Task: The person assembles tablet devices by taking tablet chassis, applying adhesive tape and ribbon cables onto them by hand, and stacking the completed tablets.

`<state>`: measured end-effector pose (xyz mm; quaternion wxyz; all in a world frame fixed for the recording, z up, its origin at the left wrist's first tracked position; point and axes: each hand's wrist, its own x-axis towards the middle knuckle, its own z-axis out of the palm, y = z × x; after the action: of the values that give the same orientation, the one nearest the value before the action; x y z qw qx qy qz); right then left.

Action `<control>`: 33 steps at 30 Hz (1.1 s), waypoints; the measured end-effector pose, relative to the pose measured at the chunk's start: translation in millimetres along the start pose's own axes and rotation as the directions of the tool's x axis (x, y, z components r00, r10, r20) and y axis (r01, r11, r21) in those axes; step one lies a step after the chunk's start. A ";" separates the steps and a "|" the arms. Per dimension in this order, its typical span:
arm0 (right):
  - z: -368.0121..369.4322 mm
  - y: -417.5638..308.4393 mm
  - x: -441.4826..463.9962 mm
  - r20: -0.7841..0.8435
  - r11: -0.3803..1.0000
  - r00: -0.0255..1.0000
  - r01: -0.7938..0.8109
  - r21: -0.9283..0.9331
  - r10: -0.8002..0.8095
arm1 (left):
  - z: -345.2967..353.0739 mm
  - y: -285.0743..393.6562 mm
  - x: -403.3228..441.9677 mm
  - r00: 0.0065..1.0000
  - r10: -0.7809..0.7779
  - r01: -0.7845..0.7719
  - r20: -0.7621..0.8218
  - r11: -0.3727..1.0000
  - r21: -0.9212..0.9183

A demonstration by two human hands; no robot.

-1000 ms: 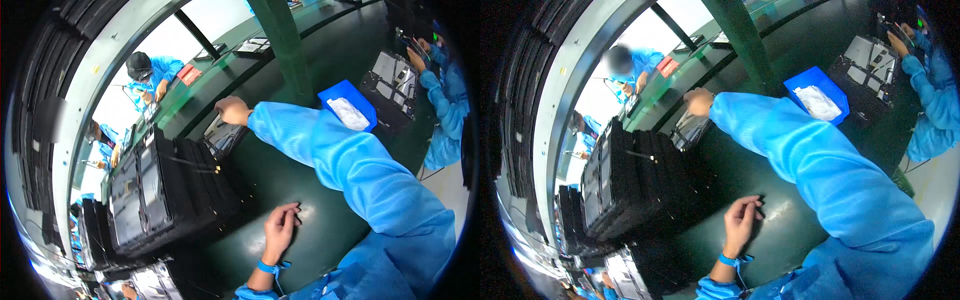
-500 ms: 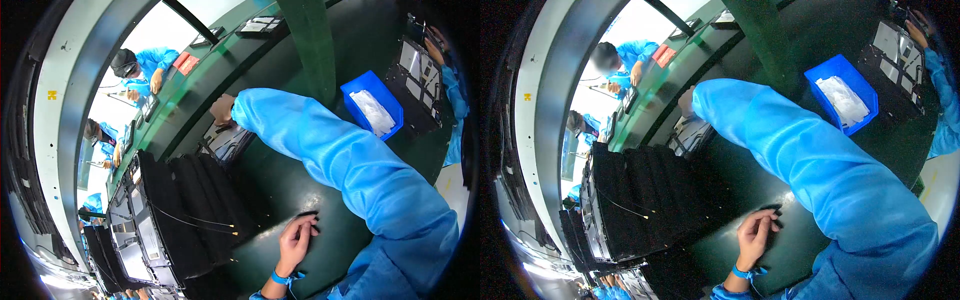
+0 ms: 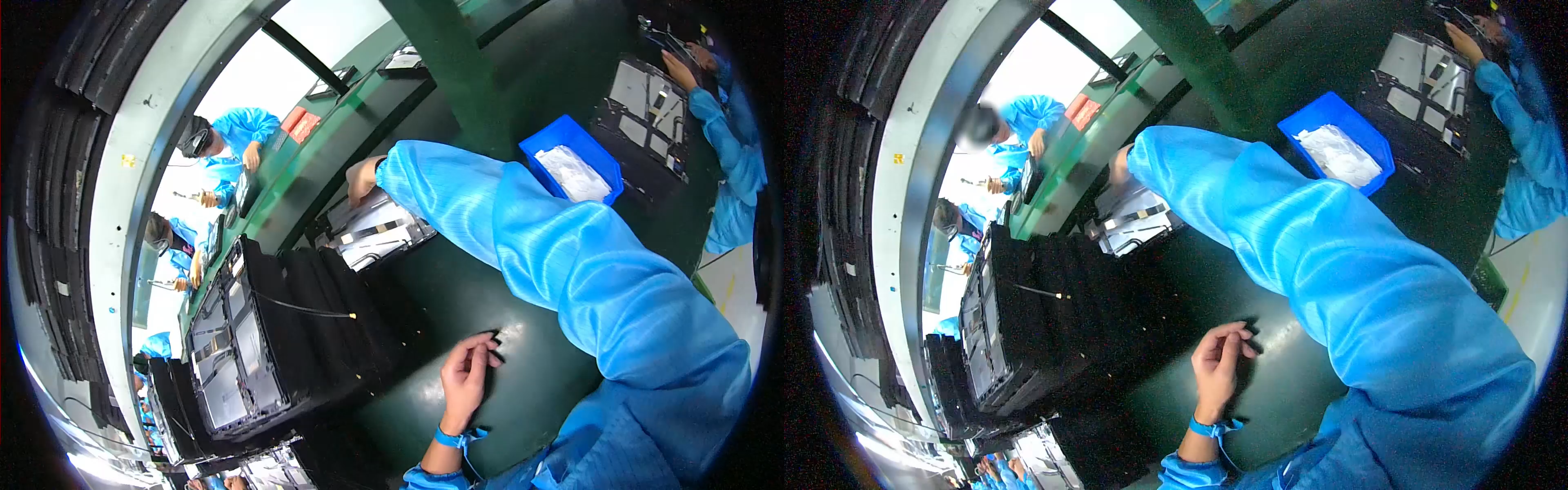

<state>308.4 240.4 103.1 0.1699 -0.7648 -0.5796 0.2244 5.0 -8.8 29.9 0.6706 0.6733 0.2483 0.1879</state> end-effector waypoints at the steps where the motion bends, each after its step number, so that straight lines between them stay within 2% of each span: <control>1: -6.8 4.1 -5.5 -0.025 0.992 0.992 0.122 0.033 -0.121 | -0.1 1.0 -0.2 1.000 0.014 -0.014 0.000 1.000 -0.016; 2: -14.2 8.5 -11.2 -0.049 0.968 0.969 0.243 0.061 -0.241 | -0.6 -0.7 0.8 1.000 0.030 -0.030 0.001 0.999 -0.034; 4: -37.5 -29.3 -65.4 -0.059 0.986 0.988 0.140 -0.087 -0.146 | 0.5 -0.9 2.1 0.998 0.064 -0.064 0.003 0.997 -0.043; 7: -30.1 -30.3 -78.9 -0.325 0.984 0.931 0.135 -0.119 -0.167 | -1.2 -7.7 3.7 0.996 0.093 -0.092 0.013 0.993 -0.072; 10: -28.4 -29.6 -106.2 -0.482 0.995 0.871 0.064 -0.081 -0.095 | -3.5 -9.3 5.5 0.993 0.119 -0.117 0.019 0.989 -0.093; 11: -28.2 -27.4 -116.3 -0.557 0.994 0.823 0.093 -0.065 -0.113 | -2.7 -9.4 5.3 0.991 0.131 -0.128 0.022 0.986 -0.105; 13: -33.8 -23.5 -136.7 -0.602 0.998 0.798 0.058 0.022 -0.033 | -1.7 -7.5 4.7 0.992 0.122 -0.120 0.009 0.987 -0.104; 17: -44.0 -6.3 -184.3 -0.520 0.998 0.854 0.020 0.066 0.017 | -2.0 -10.6 5.4 0.986 0.165 -0.164 0.001 0.981 -0.105; 19: -38.3 6.7 -215.7 -0.491 0.988 0.871 0.067 0.137 0.009 | 1.5 -12.3 2.3 0.982 0.182 -0.185 -0.048 0.979 -0.088; 21: -14.1 33.6 -242.0 -0.589 0.949 0.805 0.239 0.207 -0.075 | 3.1 -9.9 -0.1 0.977 0.174 -0.182 -0.121 0.981 -0.062; 22: -4.7 40.7 -264.3 -0.556 0.907 0.831 0.247 0.341 -0.017 | 2.1 -6.8 -4.0 0.982 0.163 -0.173 -0.092 0.978 -0.119; 25: 48.8 60.9 -328.7 -0.490 0.722 0.865 0.273 0.635 0.105 | 16.1 -13.1 -14.2 0.945 0.206 -0.223 -0.253 0.974 -0.042; 27: 71.1 61.2 -356.5 -0.402 0.584 0.904 0.250 0.772 0.145 | 19.4 -5.8 -21.6 0.959 0.137 -0.148 -0.249 0.989 -0.024; 29: 76.0 65.7 -371.9 -0.270 0.530 0.954 0.165 0.832 0.127 | 27.0 11.8 -33.0 0.965 0.037 -0.042 -0.259 0.999 -0.014; 31: 68.0 75.0 -380.8 -0.162 0.628 0.986 0.107 0.771 0.032 | 31.9 21.4 -35.5 0.966 -0.006 0.007 -0.258 1.000 0.001; 33: 64.9 78.4 -386.9 -0.230 0.874 0.973 0.129 0.468 -0.020 | 28.0 26.8 -37.6 0.969 -0.064 0.079 -0.239 0.995 0.053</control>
<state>248.9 -153.3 64.3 0.4249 -0.6958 -0.5128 0.2690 -6.6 -53.0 58.8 0.6213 0.6571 0.3564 0.2349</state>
